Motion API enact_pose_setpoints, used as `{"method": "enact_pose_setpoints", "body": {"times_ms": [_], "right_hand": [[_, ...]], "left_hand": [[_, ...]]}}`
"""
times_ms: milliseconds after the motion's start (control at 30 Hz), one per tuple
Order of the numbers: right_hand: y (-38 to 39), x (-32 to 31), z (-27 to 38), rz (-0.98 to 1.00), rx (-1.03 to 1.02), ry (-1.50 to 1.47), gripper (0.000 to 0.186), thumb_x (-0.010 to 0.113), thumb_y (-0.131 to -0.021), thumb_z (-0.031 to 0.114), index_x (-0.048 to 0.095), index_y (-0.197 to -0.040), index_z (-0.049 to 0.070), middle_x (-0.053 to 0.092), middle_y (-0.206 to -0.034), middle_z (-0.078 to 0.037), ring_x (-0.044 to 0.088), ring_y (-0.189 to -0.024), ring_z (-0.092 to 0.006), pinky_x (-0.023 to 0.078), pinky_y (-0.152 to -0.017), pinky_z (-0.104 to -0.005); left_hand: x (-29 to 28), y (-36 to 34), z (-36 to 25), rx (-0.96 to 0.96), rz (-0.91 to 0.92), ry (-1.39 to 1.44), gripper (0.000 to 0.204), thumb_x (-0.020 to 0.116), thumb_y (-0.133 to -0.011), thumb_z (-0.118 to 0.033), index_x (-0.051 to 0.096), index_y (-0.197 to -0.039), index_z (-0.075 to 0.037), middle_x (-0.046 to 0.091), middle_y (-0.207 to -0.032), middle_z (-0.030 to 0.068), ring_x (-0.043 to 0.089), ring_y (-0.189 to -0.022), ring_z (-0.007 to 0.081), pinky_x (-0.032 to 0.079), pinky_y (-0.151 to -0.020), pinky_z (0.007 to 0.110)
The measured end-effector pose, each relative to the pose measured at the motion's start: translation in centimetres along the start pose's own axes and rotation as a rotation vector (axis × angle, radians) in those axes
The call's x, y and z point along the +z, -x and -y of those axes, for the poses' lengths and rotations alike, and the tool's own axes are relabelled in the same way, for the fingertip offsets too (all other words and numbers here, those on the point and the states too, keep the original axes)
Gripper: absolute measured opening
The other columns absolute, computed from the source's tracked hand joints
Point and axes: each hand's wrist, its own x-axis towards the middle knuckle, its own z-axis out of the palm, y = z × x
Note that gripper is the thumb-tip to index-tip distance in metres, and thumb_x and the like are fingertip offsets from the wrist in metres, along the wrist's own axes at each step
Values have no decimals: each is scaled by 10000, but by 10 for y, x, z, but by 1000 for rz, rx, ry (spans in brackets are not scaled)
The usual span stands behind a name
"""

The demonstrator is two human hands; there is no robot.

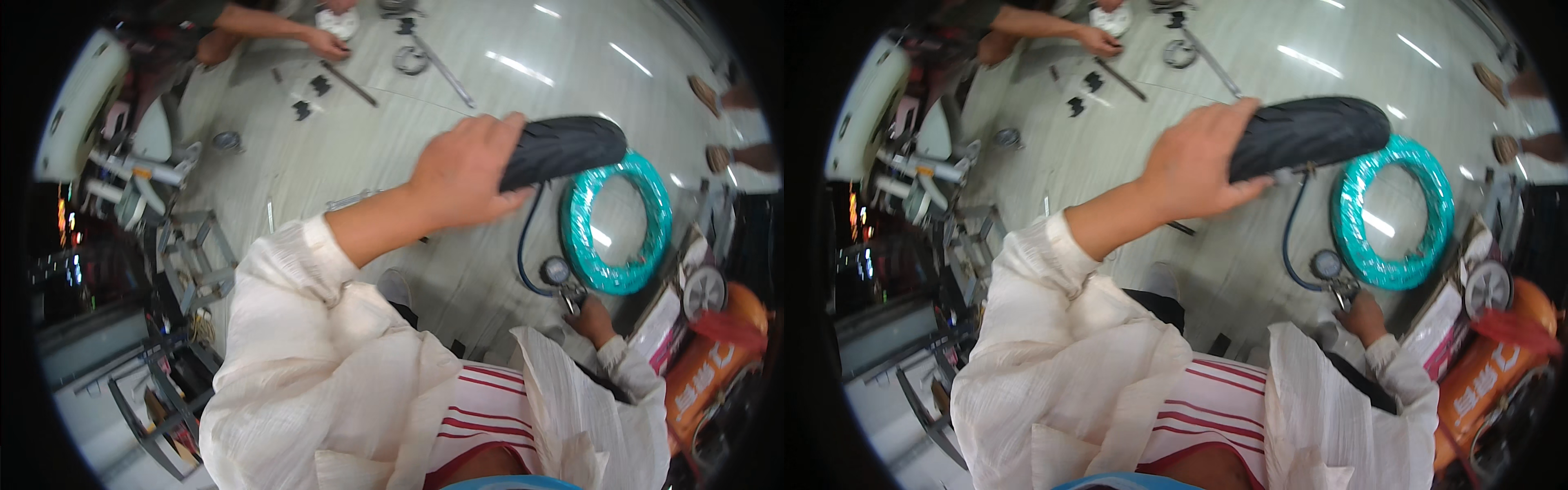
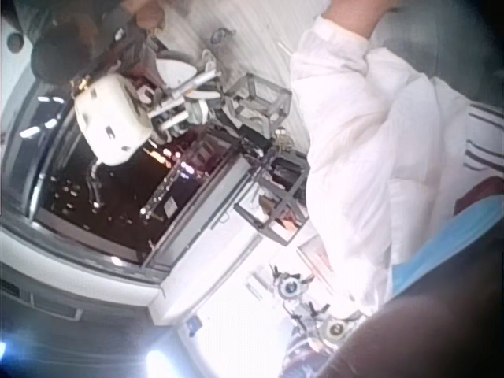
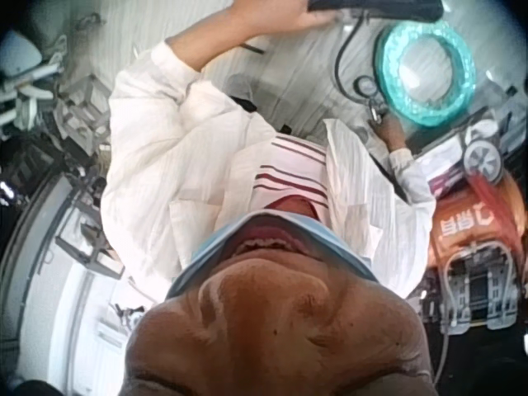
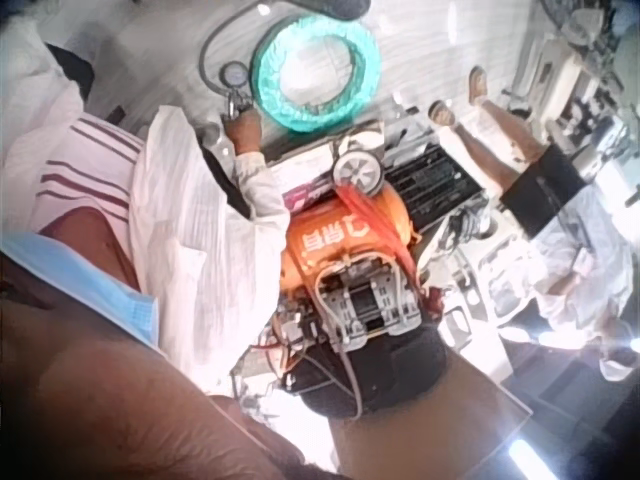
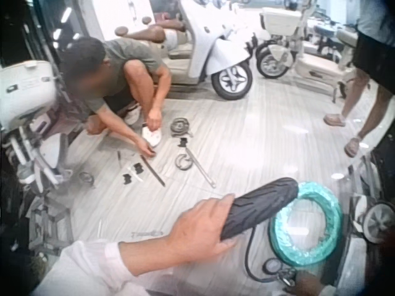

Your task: The person inflates a scooter wheel using a hand pump and then assembles a brake assembly by inserting brake shoes into a drum and tightening with a wrench. The person handles the wheel, pump, brake drum, brake shoes, and wrench throughout the task.

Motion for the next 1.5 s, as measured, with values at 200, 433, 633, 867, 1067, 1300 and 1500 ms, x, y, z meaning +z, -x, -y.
{"method": "enact_pose_setpoints", "body": {"times_ms": [200, 433, 633, 867, 1067, 1300, 1500], "right_hand": [[-8, -18, 10, 128, 150, 111, 335, 786, -682, 319, 685, -838, 41, 671, -874, -202, 649, -846, -389, 525, -754, -468], [-7, -18, 4, 161, 199, 82, 301, 791, -697, 287, 703, -812, 23, 685, -858, -194, 666, -836, -364, 532, -755, -455], [-7, -12, 2, 140, 203, 55, 312, 799, -682, 284, 703, -823, 22, 680, -854, -200, 659, -837, -381, 528, -755, -460], [-11, -11, 1, 150, 202, 15, 381, 833, -646, 300, 689, -843, 8, 673, -888, -228, 653, -858, -398, 524, -771, -471], [-11, -11, -2, 164, 174, 62, 395, 829, -647, 317, 683, -839, 4, 671, -875, -224, 651, -843, -397, 522, -752, -473], [-14, -2, -12, 157, 100, 33, 409, 826, -639, 327, 657, -813, -2, 664, -841, -228, 645, -820, -407, 512, -733, -486], [-10, -8, -4, 131, 118, 97, 423, 833, -627, 307, 656, -836, -15, 668, -853, -238, 647, -836, -413, 512, -741, -489]], "left_hand": [[6, -5, 3, 79, -47, -18, 742, 809, -652, -286, 493, -1260, -2, 612, -984, 178, 596, -896, 352, 505, -756, 419], [7, -18, -5, 52, -25, 4, 676, 777, -683, -174, 503, -1268, 24, 603, -1113, 220, 596, -1021, 370, 467, -906, 389], [1, -35, 5, 52, -37, -51, 676, 728, -678, -220, 498, -1261, 34, 585, -1070, 230, 577, -980, 398, 485, -859, 433], [3, -45, 5, -8, -7, -77, 631, 743, -664, -235, 522, -1210, -9, 619, -1032, 208, 614, -926, 378, 507, -812, 421], [8, -37, 11, 10, -49, -80, 627, 739, -652, -238, 522, -1201, -23, 627, -960, 193, 616, -863, 378, 512, -759, 436], [5, -39, 11, 12, -27, -31, 649, 749, -654, -296, 488, -1184, -25, 587, -886, 189, 597, -828, 376, 498, -717, 443], [2, -24, 9, -6, -54, -14, 730, 772, -659, -352, 479, -1231, -6, 576, -911, 172, 605, -811, 347, 510, -700, 420]]}}
